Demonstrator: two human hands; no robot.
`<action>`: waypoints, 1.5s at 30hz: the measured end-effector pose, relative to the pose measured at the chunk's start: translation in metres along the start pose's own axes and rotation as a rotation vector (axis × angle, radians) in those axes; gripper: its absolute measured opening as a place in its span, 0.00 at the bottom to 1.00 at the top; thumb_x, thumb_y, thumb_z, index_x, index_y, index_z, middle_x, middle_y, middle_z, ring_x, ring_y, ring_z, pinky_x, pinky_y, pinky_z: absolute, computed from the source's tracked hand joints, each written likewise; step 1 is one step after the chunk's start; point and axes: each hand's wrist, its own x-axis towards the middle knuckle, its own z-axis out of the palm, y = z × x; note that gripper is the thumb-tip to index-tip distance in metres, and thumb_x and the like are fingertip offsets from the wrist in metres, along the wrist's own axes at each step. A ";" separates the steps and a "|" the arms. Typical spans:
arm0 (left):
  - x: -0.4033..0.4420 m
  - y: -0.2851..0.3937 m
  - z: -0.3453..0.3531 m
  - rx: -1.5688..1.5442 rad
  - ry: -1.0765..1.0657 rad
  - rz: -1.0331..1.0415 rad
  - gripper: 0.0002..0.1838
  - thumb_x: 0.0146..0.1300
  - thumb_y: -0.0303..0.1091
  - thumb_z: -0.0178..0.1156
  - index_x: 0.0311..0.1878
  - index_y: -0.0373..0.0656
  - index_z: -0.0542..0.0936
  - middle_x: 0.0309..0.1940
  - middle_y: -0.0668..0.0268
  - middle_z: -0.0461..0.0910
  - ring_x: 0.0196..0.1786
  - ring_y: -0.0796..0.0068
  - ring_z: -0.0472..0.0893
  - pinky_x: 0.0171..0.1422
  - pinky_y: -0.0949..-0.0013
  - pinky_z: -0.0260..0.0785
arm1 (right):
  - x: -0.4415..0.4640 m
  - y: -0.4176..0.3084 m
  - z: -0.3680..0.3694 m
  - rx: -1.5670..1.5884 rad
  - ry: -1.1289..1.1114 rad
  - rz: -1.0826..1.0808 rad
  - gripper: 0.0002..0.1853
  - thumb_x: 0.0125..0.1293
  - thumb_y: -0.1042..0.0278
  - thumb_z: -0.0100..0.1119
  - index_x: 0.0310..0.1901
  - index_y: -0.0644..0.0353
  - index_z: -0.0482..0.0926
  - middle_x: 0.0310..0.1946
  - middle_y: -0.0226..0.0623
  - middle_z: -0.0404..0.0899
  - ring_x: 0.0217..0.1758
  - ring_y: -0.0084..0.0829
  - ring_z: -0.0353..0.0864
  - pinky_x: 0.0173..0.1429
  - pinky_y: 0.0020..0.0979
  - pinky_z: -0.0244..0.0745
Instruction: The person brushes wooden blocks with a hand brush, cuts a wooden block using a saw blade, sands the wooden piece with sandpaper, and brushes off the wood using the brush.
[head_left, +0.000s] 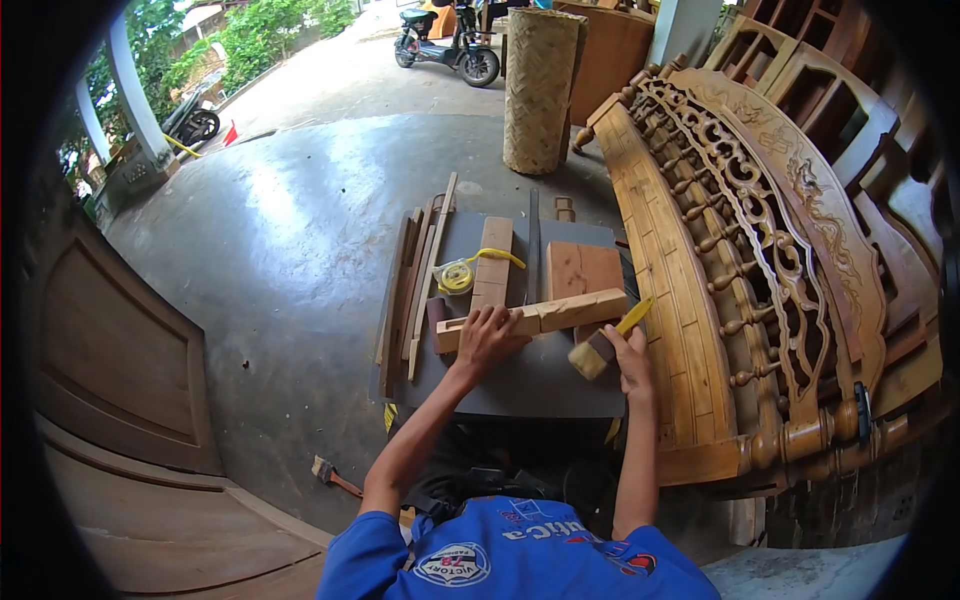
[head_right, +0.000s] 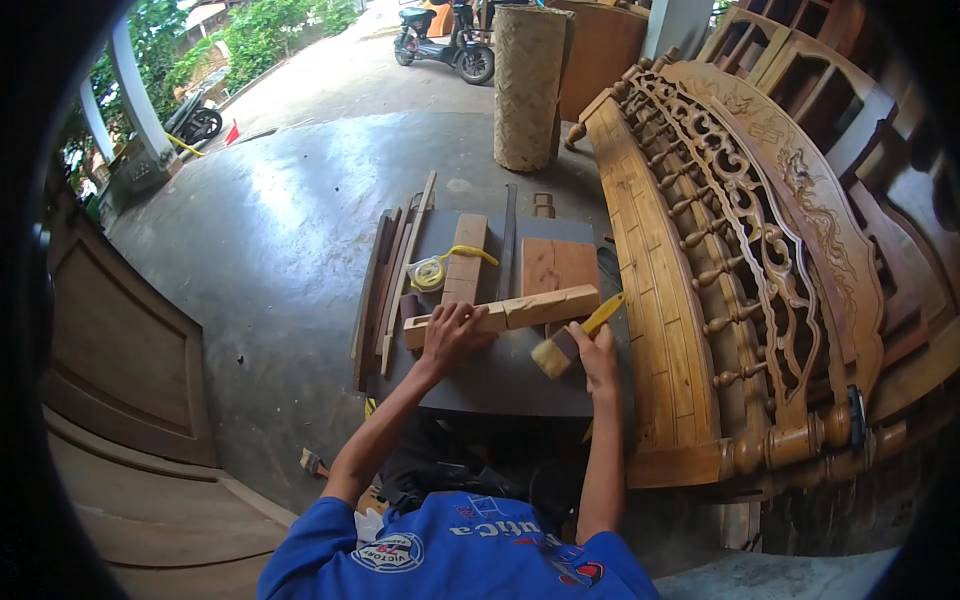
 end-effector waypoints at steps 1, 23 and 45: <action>-0.003 0.003 -0.002 0.001 0.012 -0.003 0.23 0.45 0.46 0.67 0.45 0.48 0.76 0.34 0.70 0.72 0.41 0.71 0.73 0.45 0.65 0.63 | 0.009 -0.003 0.009 0.031 -0.020 -0.052 0.22 0.60 0.65 0.59 0.50 0.68 0.64 0.38 0.35 0.72 0.40 0.23 0.72 0.45 0.25 0.68; -0.025 -0.097 -0.037 -0.298 -0.117 -0.775 0.28 0.43 0.35 0.64 0.49 0.32 0.73 0.28 0.52 0.78 0.37 0.59 0.80 0.42 0.61 0.72 | 0.091 0.022 0.092 -0.585 0.403 -0.744 0.22 0.58 0.73 0.47 0.55 0.66 0.64 0.48 0.50 0.65 0.53 0.46 0.64 0.57 0.42 0.62; 0.005 0.061 -0.121 -1.262 0.190 -0.741 0.10 0.53 0.28 0.65 0.33 0.38 0.73 0.28 0.70 0.75 0.32 0.83 0.75 0.35 0.79 0.67 | -0.018 -0.097 0.079 -0.219 -0.368 -0.666 0.08 0.51 0.75 0.58 0.34 0.63 0.74 0.27 0.30 0.76 0.30 0.19 0.71 0.35 0.26 0.67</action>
